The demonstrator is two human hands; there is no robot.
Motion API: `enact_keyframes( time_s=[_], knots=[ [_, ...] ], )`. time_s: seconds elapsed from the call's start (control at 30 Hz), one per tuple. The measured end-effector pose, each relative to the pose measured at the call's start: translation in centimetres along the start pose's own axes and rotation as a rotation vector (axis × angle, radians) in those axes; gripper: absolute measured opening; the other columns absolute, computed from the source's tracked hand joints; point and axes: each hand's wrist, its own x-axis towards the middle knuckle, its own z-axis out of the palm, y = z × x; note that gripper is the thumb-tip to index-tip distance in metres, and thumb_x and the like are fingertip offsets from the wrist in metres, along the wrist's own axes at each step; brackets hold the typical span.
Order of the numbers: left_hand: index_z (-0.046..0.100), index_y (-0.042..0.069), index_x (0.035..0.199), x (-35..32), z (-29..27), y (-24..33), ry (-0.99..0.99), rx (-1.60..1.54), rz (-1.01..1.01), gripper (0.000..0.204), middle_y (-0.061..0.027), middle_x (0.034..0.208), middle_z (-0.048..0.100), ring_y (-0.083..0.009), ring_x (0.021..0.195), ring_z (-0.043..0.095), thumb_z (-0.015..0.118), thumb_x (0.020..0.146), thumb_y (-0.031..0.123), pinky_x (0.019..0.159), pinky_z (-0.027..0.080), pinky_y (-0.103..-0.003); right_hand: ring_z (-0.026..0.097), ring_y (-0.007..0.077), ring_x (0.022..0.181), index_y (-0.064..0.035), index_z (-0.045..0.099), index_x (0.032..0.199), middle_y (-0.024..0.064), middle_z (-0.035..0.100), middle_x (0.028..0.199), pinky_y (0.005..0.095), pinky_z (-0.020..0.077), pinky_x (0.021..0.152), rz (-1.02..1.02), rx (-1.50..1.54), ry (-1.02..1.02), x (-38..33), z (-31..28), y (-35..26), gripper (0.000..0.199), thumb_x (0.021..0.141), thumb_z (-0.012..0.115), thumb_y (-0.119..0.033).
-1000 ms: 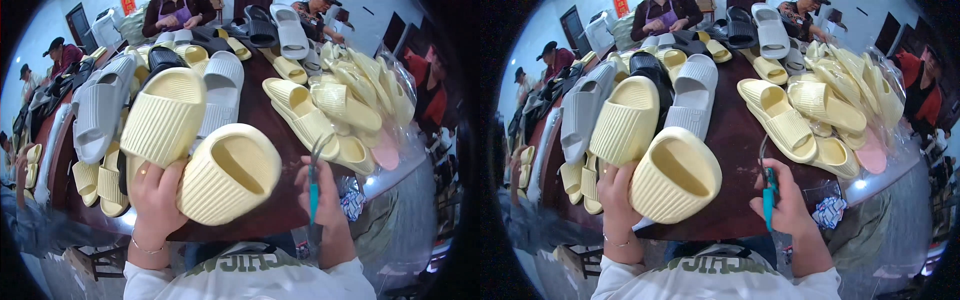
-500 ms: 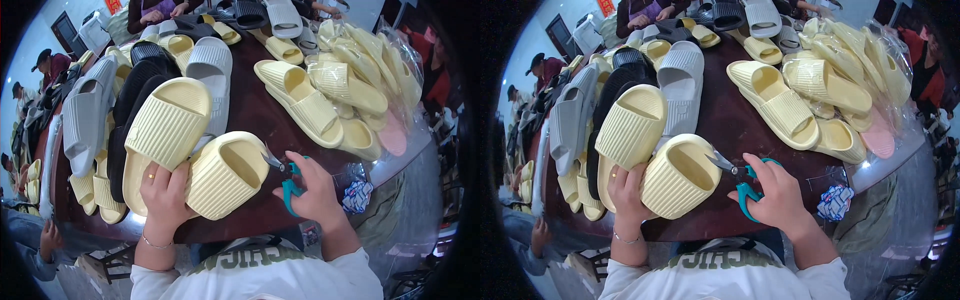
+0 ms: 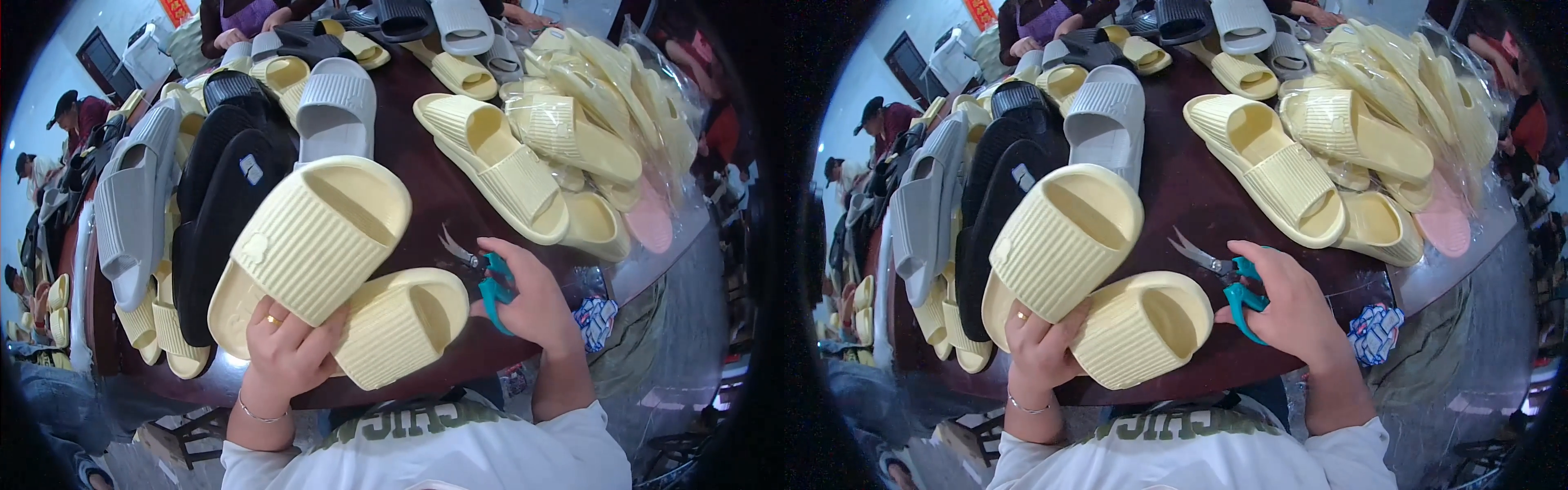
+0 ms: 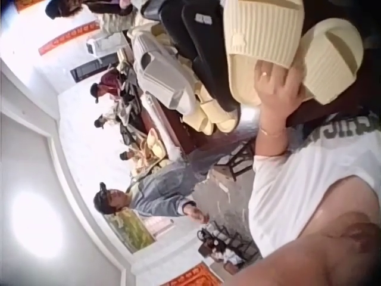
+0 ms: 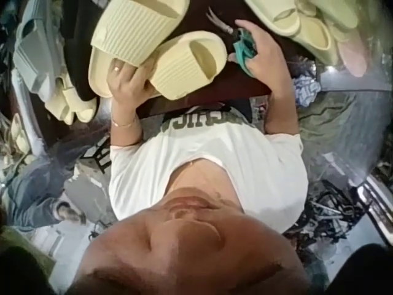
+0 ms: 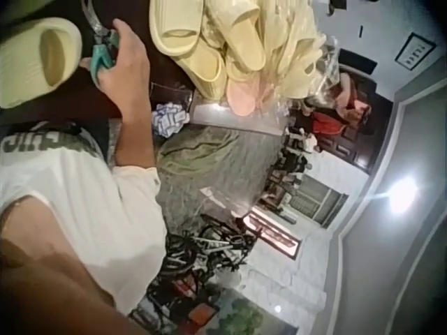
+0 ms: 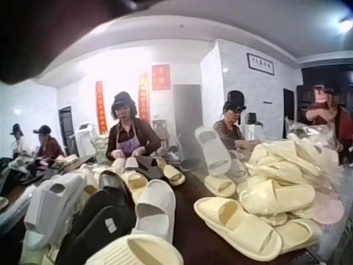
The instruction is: Trim excess material from manufactured slippers using scissors.
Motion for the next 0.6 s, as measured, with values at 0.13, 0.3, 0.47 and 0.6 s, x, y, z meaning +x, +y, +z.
enact_keyframes(
  time_s=[0.13, 0.3, 0.47, 0.6],
  knots=[
    [0.063, 0.009, 0.085, -1.1, 0.6, -0.6, -0.147, -0.114, 0.082, 0.022, -0.0079, 0.093, 0.061, -0.0248, 0.086, 0.059, 0.062, 0.065, 0.019, 0.080, 0.046, -0.038, 0.055, 0.0130, 0.075, -0.0078, 0.050, 0.119, 0.0033, 0.059, 0.084, 0.0260, 0.0465, 0.071, 0.050, 0.010, -0.046, 1.2, 0.2, -0.2, 0.064, 0.061, 0.076, 0.000],
    [0.060, 0.010, 0.089, -0.8, 1.6, -0.1, -0.342, -0.228, 0.129, 0.021, -0.0082, 0.104, 0.058, -0.0262, 0.102, 0.054, 0.060, 0.068, 0.017, 0.092, 0.039, -0.042, 0.056, 0.0110, 0.069, -0.0039, 0.050, 0.115, 0.0054, 0.059, 0.079, 0.0250, 0.0470, 0.067, 0.196, 0.185, -0.008, 1.2, 2.7, 1.2, 0.053, 0.068, 0.074, -0.005],
    [0.057, 0.011, 0.095, -1.5, 2.3, -0.2, -0.396, -0.307, 0.064, 0.030, -0.0068, 0.108, 0.056, -0.0279, 0.107, 0.051, 0.063, 0.066, 0.016, 0.095, 0.037, -0.042, 0.053, 0.0057, 0.069, -0.0006, 0.049, 0.112, 0.0016, 0.056, 0.078, 0.0193, 0.0433, 0.062, 0.191, 0.370, 0.074, 0.5, 4.8, 2.2, 0.045, 0.072, 0.068, 0.002],
    [0.056, 0.012, 0.099, -2.1, 2.8, -0.6, -0.416, -0.338, 0.066, 0.033, -0.0066, 0.107, 0.057, -0.0258, 0.106, 0.052, 0.062, 0.067, 0.013, 0.095, 0.037, -0.040, 0.056, 0.0070, 0.068, -0.0010, 0.048, 0.112, 0.0040, 0.059, 0.074, 0.0213, 0.0463, 0.063, 0.084, 0.203, -0.014, 0.8, 5.4, 1.2, 0.047, 0.071, 0.071, -0.001]
  ],
)
